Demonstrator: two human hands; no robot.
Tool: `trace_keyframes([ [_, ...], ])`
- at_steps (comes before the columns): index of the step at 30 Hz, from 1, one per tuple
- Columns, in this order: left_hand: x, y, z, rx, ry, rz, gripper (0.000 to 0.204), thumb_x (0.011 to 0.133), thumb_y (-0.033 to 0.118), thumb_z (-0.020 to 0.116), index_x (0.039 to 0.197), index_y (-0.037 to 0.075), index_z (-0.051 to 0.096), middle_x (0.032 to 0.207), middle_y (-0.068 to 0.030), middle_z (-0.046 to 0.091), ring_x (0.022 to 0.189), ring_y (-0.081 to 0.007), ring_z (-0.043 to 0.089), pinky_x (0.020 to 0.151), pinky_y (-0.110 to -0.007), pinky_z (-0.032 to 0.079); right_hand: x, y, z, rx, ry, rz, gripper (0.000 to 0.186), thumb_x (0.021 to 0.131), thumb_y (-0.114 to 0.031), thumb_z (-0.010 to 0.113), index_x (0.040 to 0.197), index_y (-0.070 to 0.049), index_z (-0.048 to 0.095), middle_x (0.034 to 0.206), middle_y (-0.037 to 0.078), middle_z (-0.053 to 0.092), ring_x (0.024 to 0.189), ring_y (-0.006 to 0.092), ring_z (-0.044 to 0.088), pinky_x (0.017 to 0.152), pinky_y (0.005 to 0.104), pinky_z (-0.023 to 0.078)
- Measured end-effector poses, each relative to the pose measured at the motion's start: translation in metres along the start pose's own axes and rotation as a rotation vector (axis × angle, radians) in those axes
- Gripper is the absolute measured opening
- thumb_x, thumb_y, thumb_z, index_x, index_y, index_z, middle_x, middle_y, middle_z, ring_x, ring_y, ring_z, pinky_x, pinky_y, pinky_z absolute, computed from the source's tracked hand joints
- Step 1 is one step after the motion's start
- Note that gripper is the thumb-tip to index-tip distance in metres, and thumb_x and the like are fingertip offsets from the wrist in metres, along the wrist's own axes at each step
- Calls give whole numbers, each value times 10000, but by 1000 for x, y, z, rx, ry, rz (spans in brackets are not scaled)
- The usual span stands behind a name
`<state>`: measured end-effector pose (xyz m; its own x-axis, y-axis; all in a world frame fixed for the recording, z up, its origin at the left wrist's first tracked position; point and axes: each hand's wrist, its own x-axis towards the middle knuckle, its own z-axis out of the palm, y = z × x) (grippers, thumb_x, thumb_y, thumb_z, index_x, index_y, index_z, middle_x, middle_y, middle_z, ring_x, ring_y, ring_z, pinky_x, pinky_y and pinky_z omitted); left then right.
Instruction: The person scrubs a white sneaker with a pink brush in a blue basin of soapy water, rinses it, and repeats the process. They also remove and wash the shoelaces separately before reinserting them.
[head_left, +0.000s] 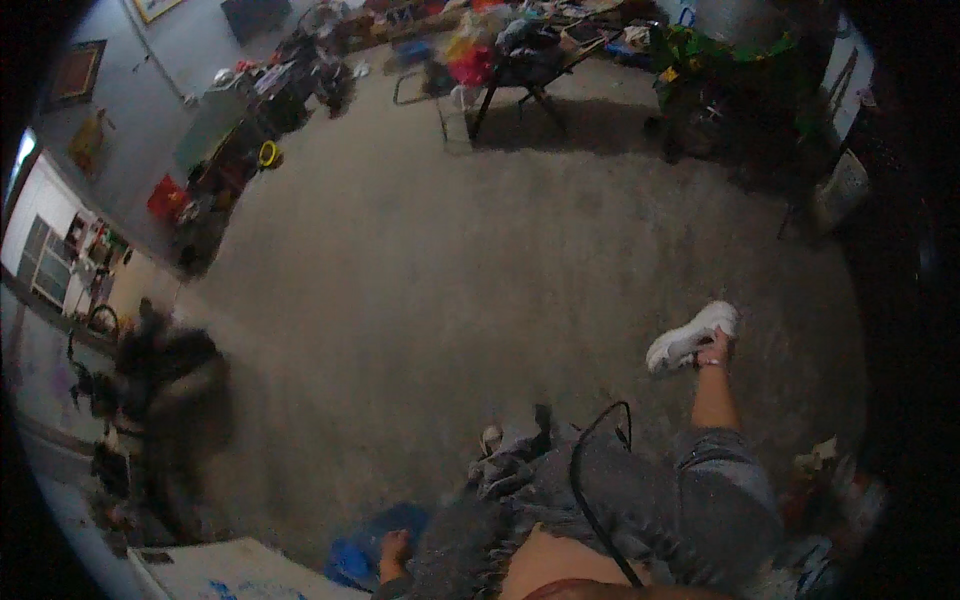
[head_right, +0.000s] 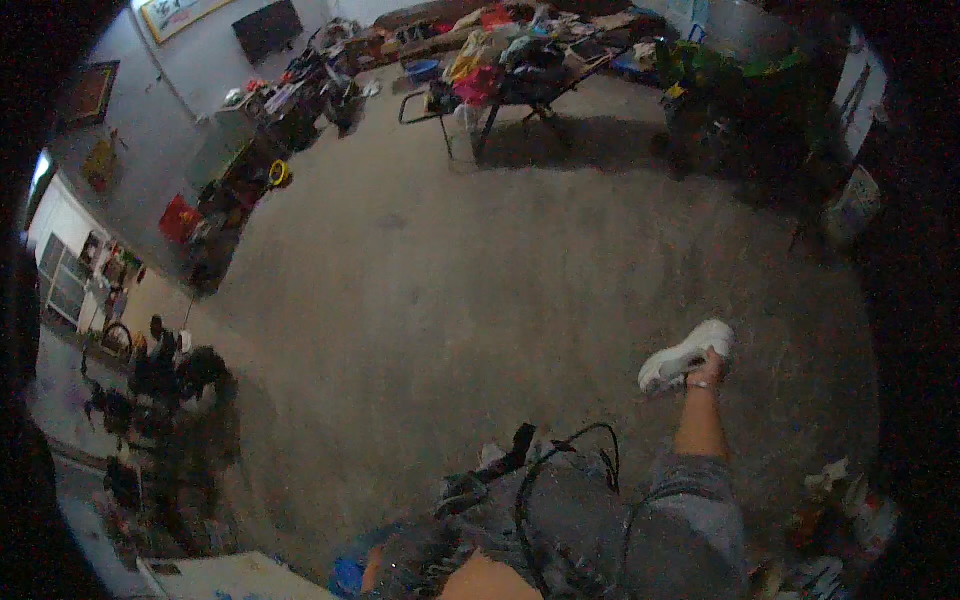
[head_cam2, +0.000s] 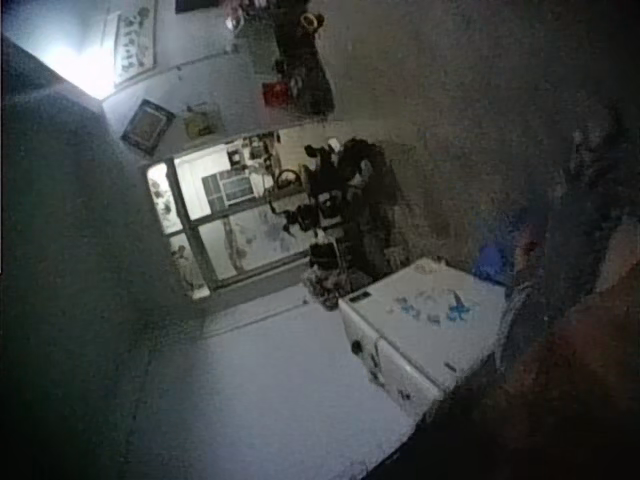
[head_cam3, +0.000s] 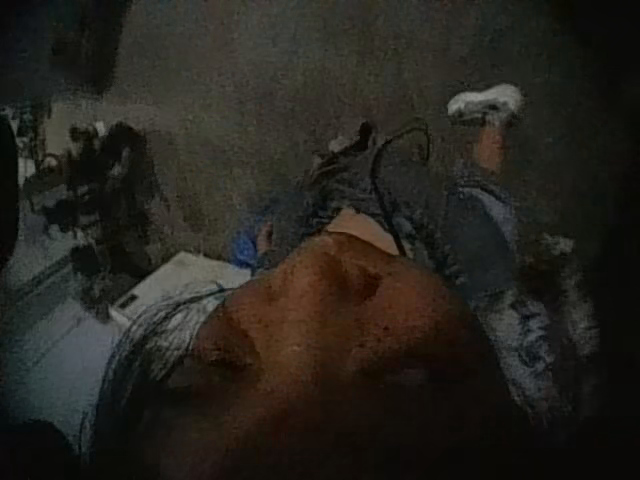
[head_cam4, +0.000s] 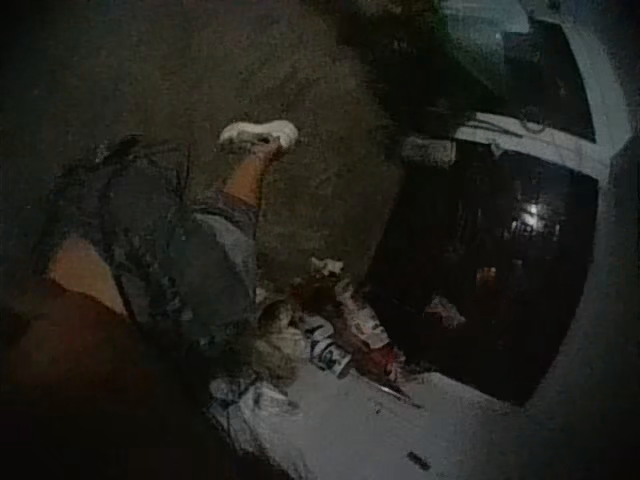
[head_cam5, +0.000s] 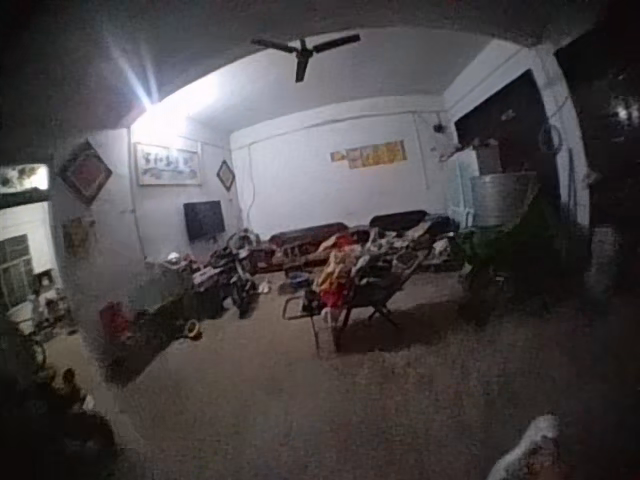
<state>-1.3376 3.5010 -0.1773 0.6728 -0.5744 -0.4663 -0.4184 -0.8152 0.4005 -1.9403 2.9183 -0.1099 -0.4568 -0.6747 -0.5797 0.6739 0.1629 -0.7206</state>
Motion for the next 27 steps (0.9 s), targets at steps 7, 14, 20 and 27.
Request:
trace_keyframes([
  [7, 144, 203, -145, -80, -69, -30, 357, 783, 279, 450, 1008, 4, 493, 846, -174, 561, 753, -262, 551, 676, -345, 421, -104, -13, 70, -78, 322, -110, 485, 765, -255, 491, 1165, -25, 339, 1194, 143, 347, 1046, 313, 376, 863, 464, 297],
  [14, 321, 239, -179, -111, -136, -25, 313, 781, 268, 465, 947, 6, 504, 783, -113, 570, 660, -215, 545, 609, -323, 421, -83, 76, 221, 112, 121, -189, 546, 757, -248, 494, 1205, -23, 277, 1259, 152, 264, 1101, 312, 329, 886, 457, 283],
  [20, 331, 209, -235, -419, -173, -461, 315, 791, 241, 455, 1017, 22, 455, 833, -121, 553, 630, -219, 536, 589, -347, 439, -25, 149, 330, -43, 169, -117, 435, 762, -183, 495, 1146, -36, 350, 1101, 124, 406, 986, 294, 415, 826, 445, 335],
  [27, 387, 168, -293, -545, -85, -757, 359, 782, 264, 450, 1047, 22, 446, 907, -115, 548, 671, -221, 528, 616, -359, 436, -68, 217, 508, 103, -102, 53, 459, 772, -219, 497, 1163, -35, 342, 1146, 115, 392, 1026, 300, 404, 844, 455, 343],
])
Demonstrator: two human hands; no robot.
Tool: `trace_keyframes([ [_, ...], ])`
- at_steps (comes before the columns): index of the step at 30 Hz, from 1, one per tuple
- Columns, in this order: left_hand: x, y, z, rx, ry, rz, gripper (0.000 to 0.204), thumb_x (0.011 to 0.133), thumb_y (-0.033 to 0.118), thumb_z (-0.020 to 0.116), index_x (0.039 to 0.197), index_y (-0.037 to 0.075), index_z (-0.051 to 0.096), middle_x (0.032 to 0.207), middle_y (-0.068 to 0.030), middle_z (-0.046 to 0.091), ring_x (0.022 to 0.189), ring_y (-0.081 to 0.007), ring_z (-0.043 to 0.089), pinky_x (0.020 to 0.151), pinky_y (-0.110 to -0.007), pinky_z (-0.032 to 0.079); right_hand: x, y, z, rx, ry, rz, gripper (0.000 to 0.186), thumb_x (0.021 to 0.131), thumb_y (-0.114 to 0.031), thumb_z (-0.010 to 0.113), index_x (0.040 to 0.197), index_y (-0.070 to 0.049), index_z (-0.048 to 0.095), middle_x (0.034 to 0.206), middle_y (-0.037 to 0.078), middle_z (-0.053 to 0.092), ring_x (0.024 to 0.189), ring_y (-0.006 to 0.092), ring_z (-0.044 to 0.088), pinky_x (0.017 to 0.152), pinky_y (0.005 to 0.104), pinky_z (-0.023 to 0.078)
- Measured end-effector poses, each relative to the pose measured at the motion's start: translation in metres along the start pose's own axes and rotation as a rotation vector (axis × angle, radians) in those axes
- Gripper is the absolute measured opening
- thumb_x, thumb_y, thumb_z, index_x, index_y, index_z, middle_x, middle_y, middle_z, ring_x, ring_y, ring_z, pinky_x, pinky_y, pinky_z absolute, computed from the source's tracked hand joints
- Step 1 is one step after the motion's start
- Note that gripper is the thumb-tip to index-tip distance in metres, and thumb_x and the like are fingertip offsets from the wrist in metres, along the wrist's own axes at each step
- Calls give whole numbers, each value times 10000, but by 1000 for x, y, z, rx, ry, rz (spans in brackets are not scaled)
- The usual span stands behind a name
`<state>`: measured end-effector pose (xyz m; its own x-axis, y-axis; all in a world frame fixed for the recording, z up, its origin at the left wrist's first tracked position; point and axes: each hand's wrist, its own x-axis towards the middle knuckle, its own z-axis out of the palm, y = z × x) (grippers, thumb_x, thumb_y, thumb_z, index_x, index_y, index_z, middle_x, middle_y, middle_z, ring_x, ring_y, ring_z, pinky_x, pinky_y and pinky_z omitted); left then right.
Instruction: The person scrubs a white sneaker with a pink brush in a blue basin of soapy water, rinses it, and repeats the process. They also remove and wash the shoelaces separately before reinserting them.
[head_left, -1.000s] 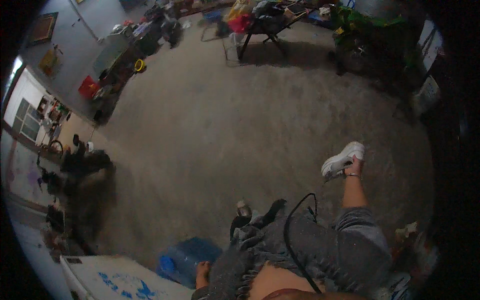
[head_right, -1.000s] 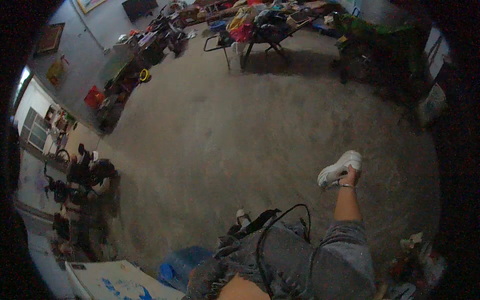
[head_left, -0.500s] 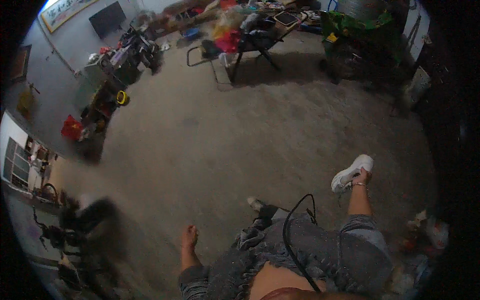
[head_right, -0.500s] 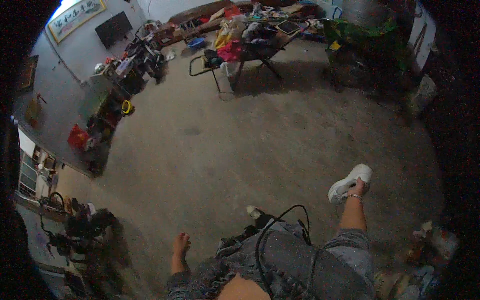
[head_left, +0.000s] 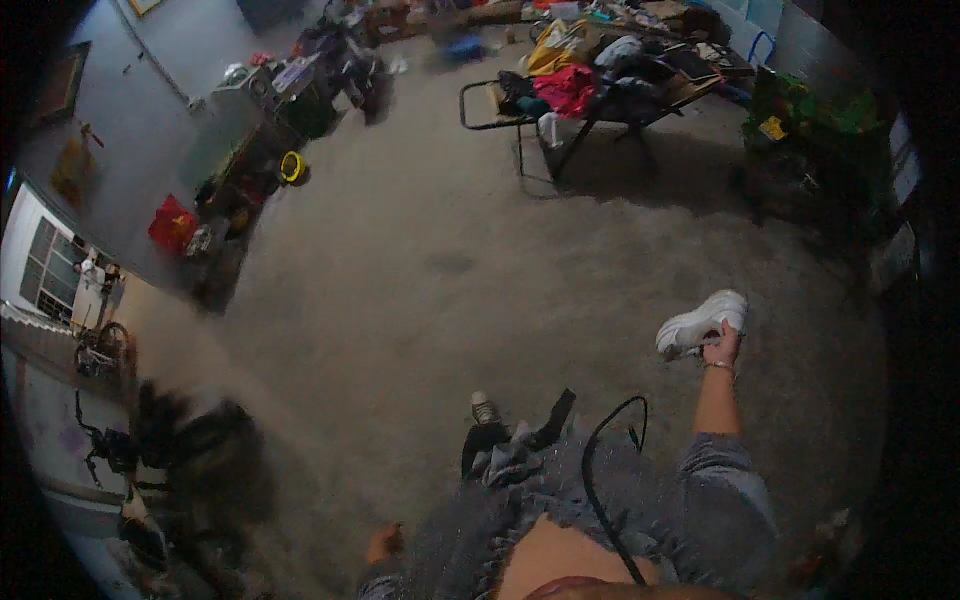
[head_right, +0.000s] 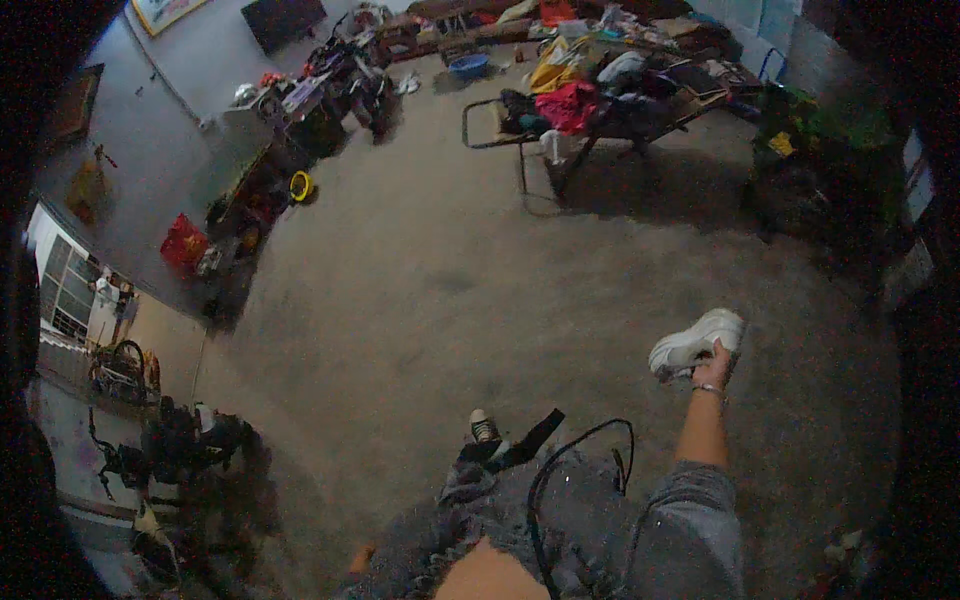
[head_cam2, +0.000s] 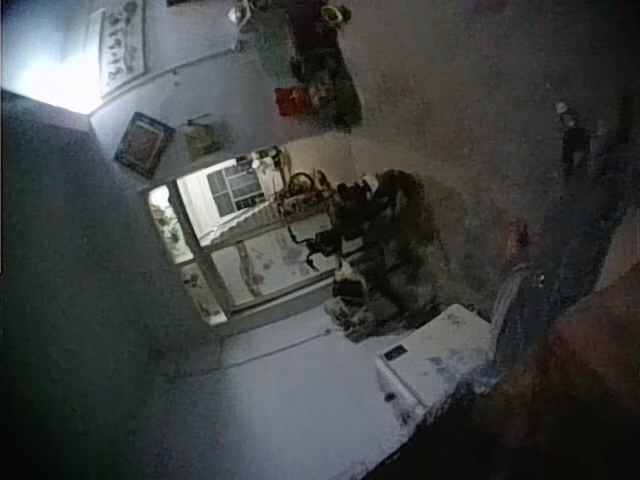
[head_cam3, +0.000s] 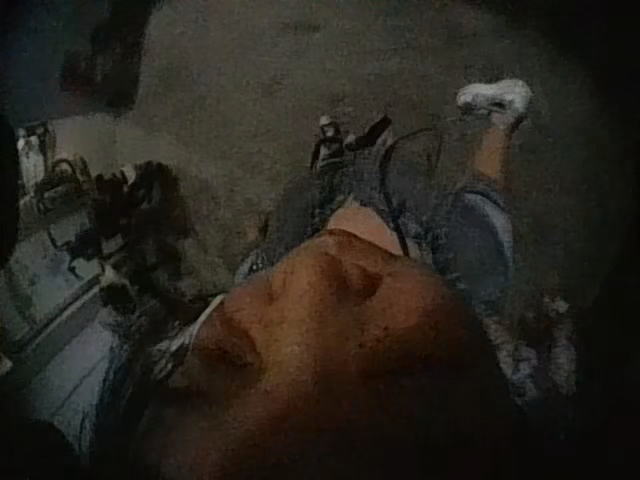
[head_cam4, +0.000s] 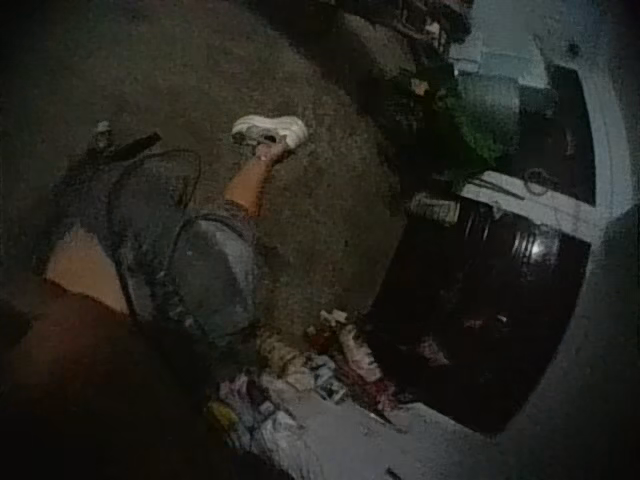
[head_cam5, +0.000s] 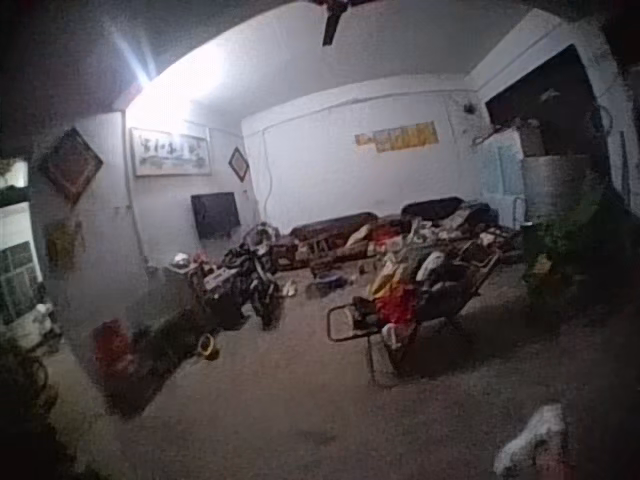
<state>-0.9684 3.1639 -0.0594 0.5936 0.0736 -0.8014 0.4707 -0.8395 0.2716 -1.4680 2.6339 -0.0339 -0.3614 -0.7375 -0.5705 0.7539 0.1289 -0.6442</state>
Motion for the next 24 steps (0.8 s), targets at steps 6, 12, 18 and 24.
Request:
trace_keyframes([
  [6, 110, 146, -46, 683, -66, 354, 395, 796, 331, 367, 1025, 26, 472, 982, -158, 522, 739, -305, 529, 671, -398, 423, -22, 31, 86, 57, -12, -41, 431, 787, -260, 469, 1142, -32, 382, 1121, 121, 431, 1026, 294, 404, 868, 442, 318],
  [12, 151, 377, -18, 267, -74, 636, 330, 803, 250, 407, 939, -31, 513, 946, -202, 539, 898, -325, 504, 776, -356, 381, -7, 65, 187, -70, 75, -39, 400, 794, -227, 466, 1126, -18, 386, 1131, 128, 410, 1039, 294, 374, 883, 430, 297],
  [18, 136, 521, -10, 129, -180, 555, 291, 796, 213, 461, 980, -12, 485, 844, -123, 552, 703, -199, 541, 639, -292, 423, 52, 141, 302, -33, 77, -39, 367, 769, -200, 515, 1085, -35, 429, 1091, 116, 437, 988, 285, 415, 875, 407, 322],
  [24, 185, 501, -71, 130, -96, 121, 235, 788, 208, 482, 955, 42, 480, 716, -62, 536, 545, -164, 513, 467, -295, 402, 95, 197, 462, -154, 62, 25, 299, 776, -162, 513, 1037, -29, 451, 1050, 124, 453, 965, 278, 421, 867, 421, 324],
])
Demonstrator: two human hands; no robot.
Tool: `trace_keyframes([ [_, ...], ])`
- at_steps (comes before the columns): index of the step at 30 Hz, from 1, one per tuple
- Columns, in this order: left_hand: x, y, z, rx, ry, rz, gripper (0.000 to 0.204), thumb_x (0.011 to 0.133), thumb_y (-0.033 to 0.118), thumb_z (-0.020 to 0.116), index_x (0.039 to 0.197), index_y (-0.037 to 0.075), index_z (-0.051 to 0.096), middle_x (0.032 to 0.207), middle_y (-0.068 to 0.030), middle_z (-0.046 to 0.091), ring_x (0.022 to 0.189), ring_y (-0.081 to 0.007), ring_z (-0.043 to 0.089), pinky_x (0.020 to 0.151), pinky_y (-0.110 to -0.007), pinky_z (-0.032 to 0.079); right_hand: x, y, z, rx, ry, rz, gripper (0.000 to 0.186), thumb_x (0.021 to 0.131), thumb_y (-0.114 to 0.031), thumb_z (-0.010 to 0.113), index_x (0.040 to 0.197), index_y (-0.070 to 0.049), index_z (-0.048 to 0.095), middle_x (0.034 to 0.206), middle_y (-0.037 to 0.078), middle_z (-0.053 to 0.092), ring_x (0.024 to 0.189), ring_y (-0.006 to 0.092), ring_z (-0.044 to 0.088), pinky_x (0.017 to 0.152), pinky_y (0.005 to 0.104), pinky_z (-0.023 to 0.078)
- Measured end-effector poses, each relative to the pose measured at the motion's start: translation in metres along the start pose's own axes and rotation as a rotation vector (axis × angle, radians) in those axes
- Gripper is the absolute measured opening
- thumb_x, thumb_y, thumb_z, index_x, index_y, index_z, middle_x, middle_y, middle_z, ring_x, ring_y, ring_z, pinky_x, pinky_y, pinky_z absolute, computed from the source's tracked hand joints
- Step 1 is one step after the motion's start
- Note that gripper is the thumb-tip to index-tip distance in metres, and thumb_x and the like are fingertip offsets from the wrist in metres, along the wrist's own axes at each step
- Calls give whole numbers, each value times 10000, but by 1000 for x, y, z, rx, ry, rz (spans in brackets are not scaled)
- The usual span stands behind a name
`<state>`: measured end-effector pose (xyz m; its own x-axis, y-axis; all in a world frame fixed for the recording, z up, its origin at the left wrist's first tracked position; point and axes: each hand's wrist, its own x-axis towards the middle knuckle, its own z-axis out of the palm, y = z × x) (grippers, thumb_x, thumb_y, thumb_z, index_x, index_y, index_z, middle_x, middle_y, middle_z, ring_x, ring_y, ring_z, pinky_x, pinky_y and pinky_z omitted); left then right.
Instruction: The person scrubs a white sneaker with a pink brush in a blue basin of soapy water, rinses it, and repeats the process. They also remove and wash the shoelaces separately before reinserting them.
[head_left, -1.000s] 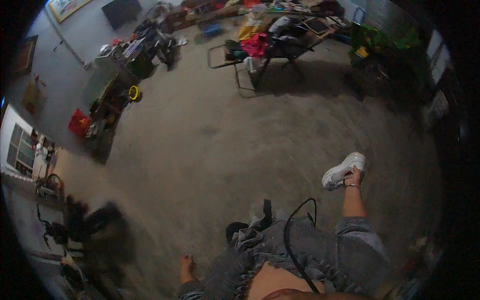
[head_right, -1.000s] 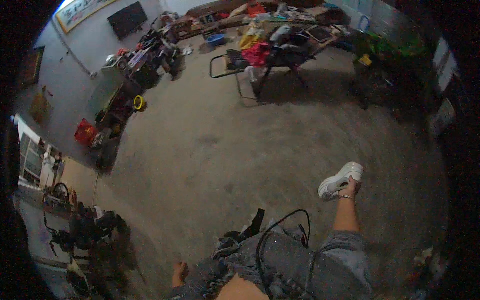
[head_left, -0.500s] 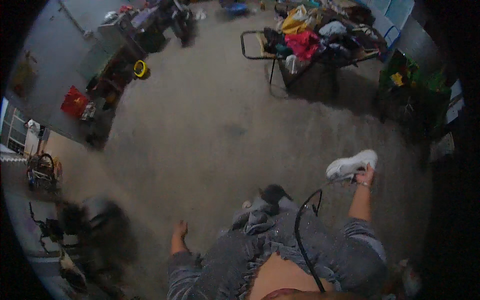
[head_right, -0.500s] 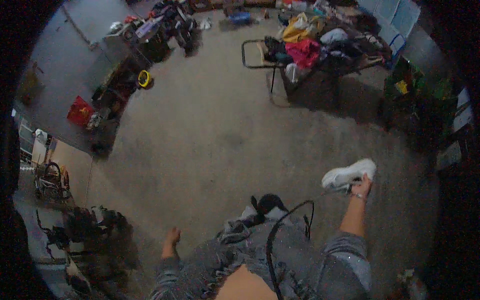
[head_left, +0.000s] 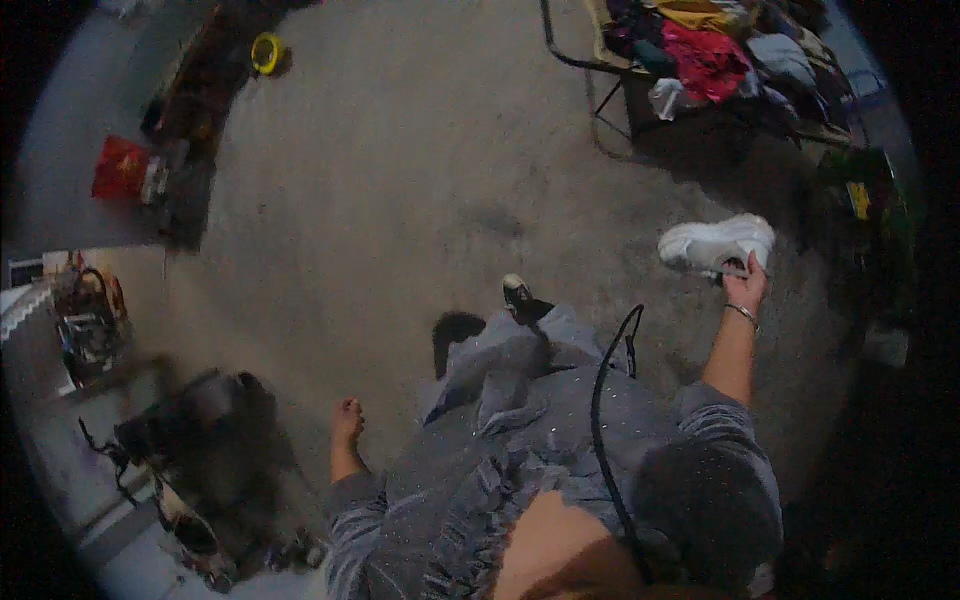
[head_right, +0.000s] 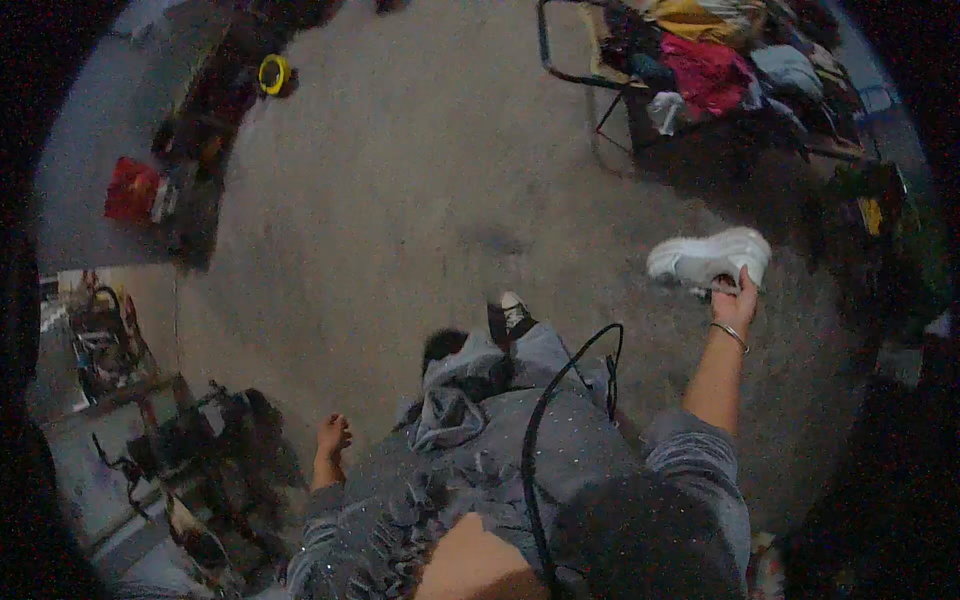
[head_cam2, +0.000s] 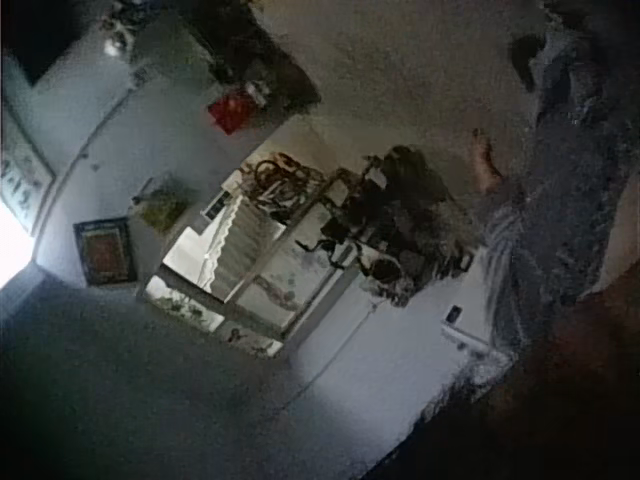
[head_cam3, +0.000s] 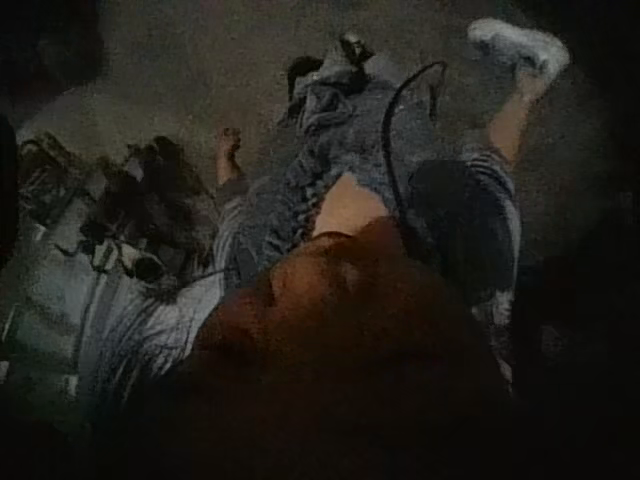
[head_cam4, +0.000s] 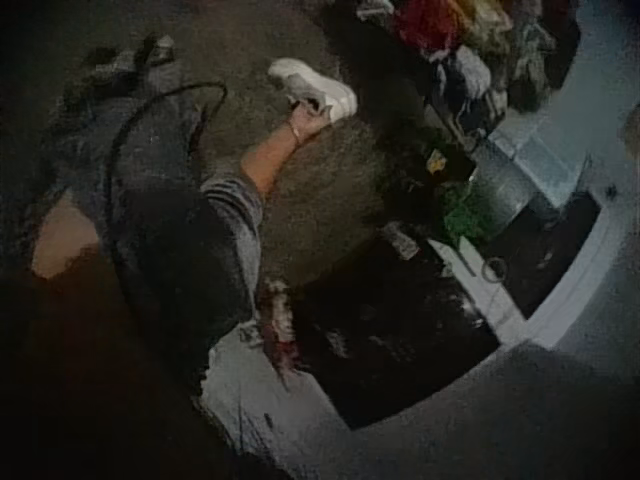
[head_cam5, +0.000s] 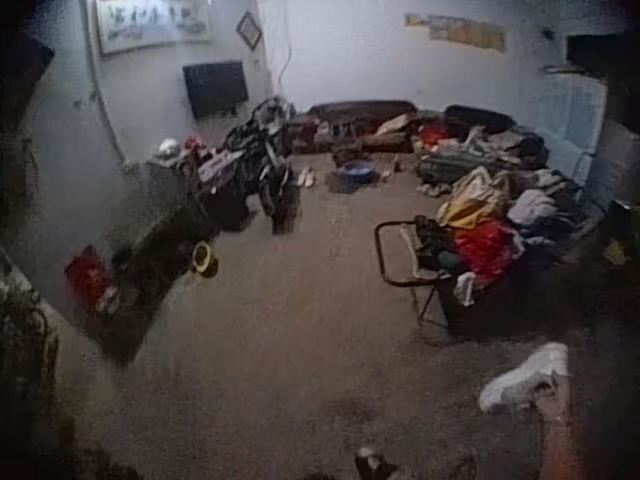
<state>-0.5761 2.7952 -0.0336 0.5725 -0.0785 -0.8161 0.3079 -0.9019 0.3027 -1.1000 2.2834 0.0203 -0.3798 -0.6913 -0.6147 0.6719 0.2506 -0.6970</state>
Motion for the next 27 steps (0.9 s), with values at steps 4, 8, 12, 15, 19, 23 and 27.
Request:
trace_keyframes([
  [4, 22, -20, -28, -102, -66, -332, 220, 786, 228, 484, 968, 104, 479, 800, -73, 538, 598, -186, 531, 496, -305, 417, -3, 16, 85, 30, -200, 31, 306, 771, -150, 526, 1025, 0, 448, 1048, 133, 454, 966, 270, 429, 857, 412, 337],
  [8, 92, 68, -30, -43, -130, -360, 267, 796, 244, 463, 1002, 73, 453, 792, -76, 538, 573, -180, 522, 490, -300, 417, 18, 37, 211, -28, -236, -51, 306, 769, -148, 530, 1018, 9, 449, 1051, 134, 452, 970, 272, 421, 864, 412, 328],
  [12, 158, 164, -47, 108, -161, -283, 316, 806, 259, 443, 1036, 42, 427, 783, -80, 538, 548, -174, 513, 483, -295, 417, 15, 69, 267, 68, -143, -122, 311, 772, -132, 521, 1037, 9, 440, 1081, 135, 437, 1009, 277, 399, 888, 426, 300],
  [15, 224, 301, -71, 259, -91, -28, 330, 809, 257, 439, 1043, 24, 426, 767, -86, 538, 556, -169, 509, 465, -292, 413, -9, 73, 317, 101, -96, -224, 322, 769, -117, 519, 1054, 5, 430, 1101, 133, 427, 1027, 280, 389, 897, 425, 294],
  [19, 312, 422, -125, 465, 33, 464, 287, 806, 237, 454, 996, 23, 479, 776, -59, 540, 591, -140, 504, 459, -268, 398, -32, 91, 357, 203, -101, -211, 321, 757, -121, 539, 1035, 2, 435, 1034, 123, 459, 959, 263, 425, 857, 394, 327],
  [23, 297, 651, -73, 113, -87, 700, 262, 803, 226, 470, 971, 29, 504, 785, -32, 543, 615, -115, 498, 484, -248, 389, 14, 94, 438, 170, -54, -281, 255, 745, -139, 556, 964, -36, 474, 969, 100, 469, 901, 232, 444, 802, 351, 356],
  [27, 304, 757, -41, 125, -230, 727, 292, 790, 230, 475, 963, -2, 512, 819, -89, 561, 731, -150, 530, 642, -270, 413, 53, 122, 513, 239, -16, -259, 224, 731, -136, 567, 927, -49, 501, 933, 78, 507, 878, 227, 466, 792, 359, 376],
])
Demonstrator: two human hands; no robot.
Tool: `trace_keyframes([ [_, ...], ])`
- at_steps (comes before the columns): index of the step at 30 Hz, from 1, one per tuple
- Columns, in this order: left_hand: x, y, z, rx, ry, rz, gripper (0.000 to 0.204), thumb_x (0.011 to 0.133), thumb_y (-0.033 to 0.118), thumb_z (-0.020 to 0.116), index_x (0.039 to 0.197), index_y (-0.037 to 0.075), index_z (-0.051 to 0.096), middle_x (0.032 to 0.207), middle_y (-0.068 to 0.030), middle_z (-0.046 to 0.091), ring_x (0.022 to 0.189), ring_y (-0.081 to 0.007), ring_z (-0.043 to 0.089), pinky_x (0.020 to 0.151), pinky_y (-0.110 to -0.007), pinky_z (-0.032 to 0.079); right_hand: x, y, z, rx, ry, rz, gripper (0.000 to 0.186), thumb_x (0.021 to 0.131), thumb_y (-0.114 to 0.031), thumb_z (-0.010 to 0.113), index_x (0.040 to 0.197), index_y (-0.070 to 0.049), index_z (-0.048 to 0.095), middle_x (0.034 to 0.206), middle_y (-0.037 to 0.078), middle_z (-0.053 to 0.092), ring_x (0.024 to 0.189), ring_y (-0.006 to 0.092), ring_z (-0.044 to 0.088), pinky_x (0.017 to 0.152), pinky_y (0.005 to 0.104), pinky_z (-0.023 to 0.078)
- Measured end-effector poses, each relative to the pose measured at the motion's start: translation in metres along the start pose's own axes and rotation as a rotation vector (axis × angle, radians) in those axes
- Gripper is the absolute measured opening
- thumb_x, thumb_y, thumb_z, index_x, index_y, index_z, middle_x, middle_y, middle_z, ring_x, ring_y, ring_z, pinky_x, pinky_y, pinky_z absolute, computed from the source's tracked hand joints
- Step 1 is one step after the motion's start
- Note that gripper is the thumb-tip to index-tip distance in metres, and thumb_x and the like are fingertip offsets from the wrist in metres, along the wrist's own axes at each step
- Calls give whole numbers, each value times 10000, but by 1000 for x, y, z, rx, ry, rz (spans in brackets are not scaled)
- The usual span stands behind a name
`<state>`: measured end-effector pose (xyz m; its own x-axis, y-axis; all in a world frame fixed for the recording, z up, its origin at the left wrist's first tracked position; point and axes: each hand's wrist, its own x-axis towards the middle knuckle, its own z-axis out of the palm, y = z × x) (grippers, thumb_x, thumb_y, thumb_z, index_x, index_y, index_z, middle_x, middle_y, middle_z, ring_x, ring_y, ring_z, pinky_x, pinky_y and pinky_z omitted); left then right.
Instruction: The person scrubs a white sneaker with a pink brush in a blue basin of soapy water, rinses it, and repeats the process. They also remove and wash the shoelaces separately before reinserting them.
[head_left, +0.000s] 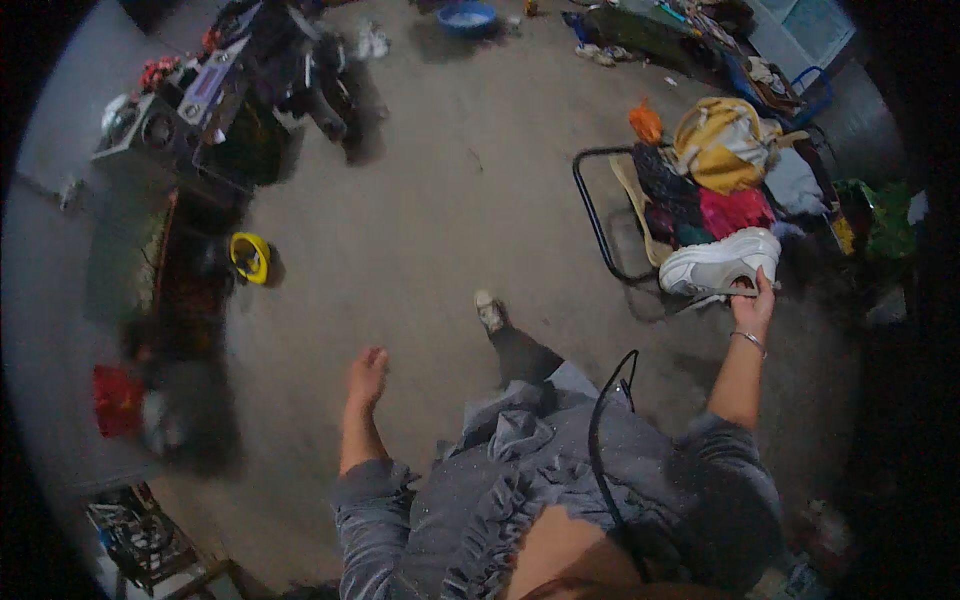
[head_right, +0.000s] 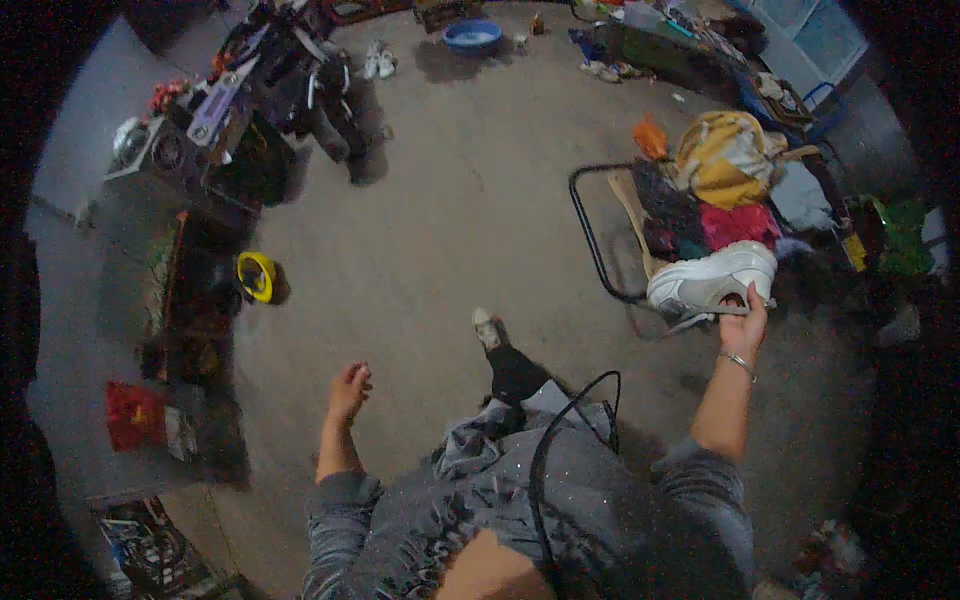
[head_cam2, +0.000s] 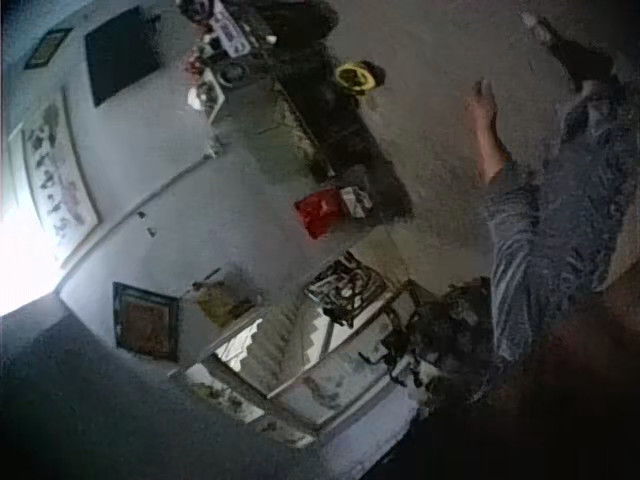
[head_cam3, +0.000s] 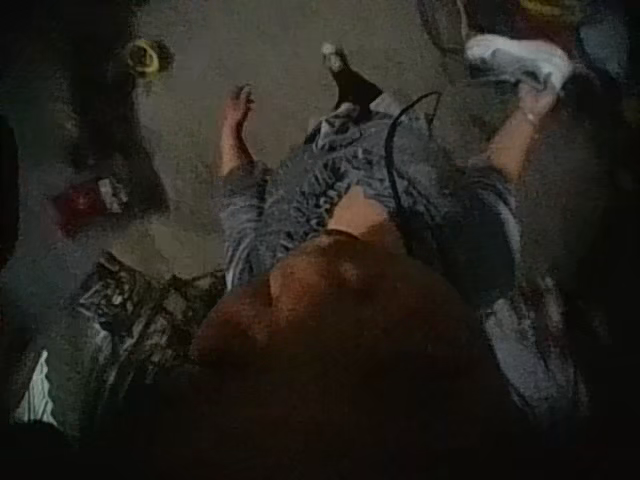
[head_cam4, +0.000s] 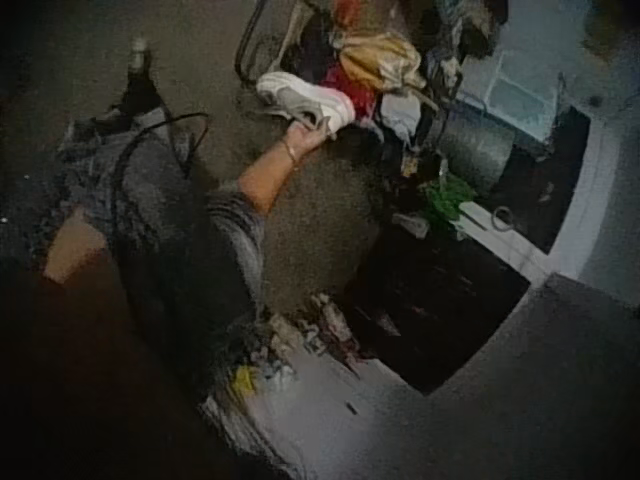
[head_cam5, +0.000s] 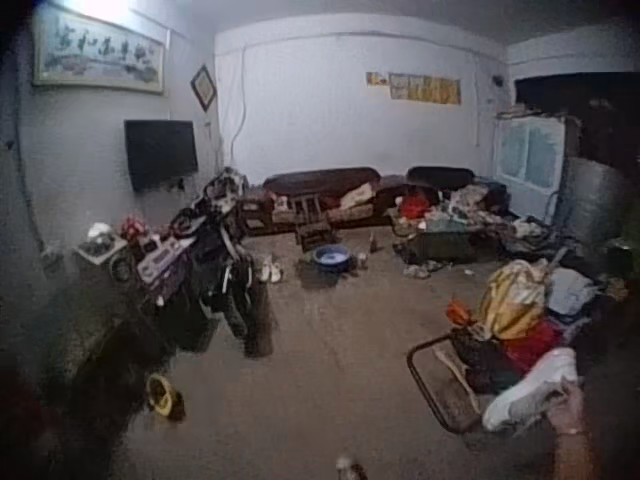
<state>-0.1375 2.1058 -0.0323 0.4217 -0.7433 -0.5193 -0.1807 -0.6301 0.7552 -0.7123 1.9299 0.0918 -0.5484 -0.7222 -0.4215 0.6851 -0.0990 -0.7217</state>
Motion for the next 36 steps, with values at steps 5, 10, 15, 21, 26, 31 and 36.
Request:
trace_keyframes([
  [5, 65, 11, -78, -62, -19, -219, 259, 813, 226, 470, 1006, 54, 472, 781, -25, 519, 636, -121, 501, 513, -240, 386, 25, 93, 108, 44, 25, 57, 257, 733, -147, 568, 954, -54, 477, 966, 78, 468, 906, 219, 433, 809, 352, 351],
  [10, 105, -28, -155, -91, 215, -535, 290, 788, 260, 467, 980, 43, 466, 770, -50, 519, 599, -164, 506, 498, -300, 407, 62, 154, 232, 54, -18, 152, 273, 732, -141, 568, 968, -56, 461, 972, 93, 459, 902, 232, 430, 817, 355, 348],
  [15, 161, -33, -157, -64, 56, -716, 288, 788, 269, 456, 947, 29, 478, 764, -75, 537, 606, -189, 528, 511, -312, 426, 86, 194, 310, 120, -126, 101, 269, 729, -144, 581, 954, -57, 461, 949, 83, 448, 903, 222, 415, 800, 346, 334],
  [21, 341, 31, -203, 174, -101, -566, 296, 788, 279, 444, 907, 13, 493, 757, -105, 558, 615, -220, 554, 526, -327, 449, 106, 256, 400, 176, -46, -27, 259, 748, -129, 545, 978, -44, 460, 994, 93, 455, 928, 234, 423, 827, 375, 346],
  [26, 511, 152, -238, 1101, -327, 111, 288, 778, 272, 444, 919, 30, 514, 872, -156, 546, 776, -287, 525, 655, -371, 427, 112, 254, 461, 140, -27, -168, 319, 734, -127, 551, 1009, -22, 430, 973, 106, 467, 927, 241, 434, 840, 364, 347],
  [31, 632, 283, -217, 415, -128, 210, 316, 761, 251, 485, 994, 39, 512, 922, -172, 550, 872, -315, 516, 745, -357, 401, 142, 283, 510, 87, 153, -148, 313, 709, -118, 574, 982, -38, 444, 943, 77, 476, 869, 215, 443, 761, 324, 359],
  [36, 711, 402, -170, 309, -351, 236, 316, 776, 256, 483, 993, 27, 509, 892, -150, 572, 826, -260, 551, 727, -320, 407, 216, 328, 564, 77, 315, -126, 274, 699, -154, 574, 938, -57, 481, 974, 75, 458, 824, 213, 430, 730, 300, 370],
])
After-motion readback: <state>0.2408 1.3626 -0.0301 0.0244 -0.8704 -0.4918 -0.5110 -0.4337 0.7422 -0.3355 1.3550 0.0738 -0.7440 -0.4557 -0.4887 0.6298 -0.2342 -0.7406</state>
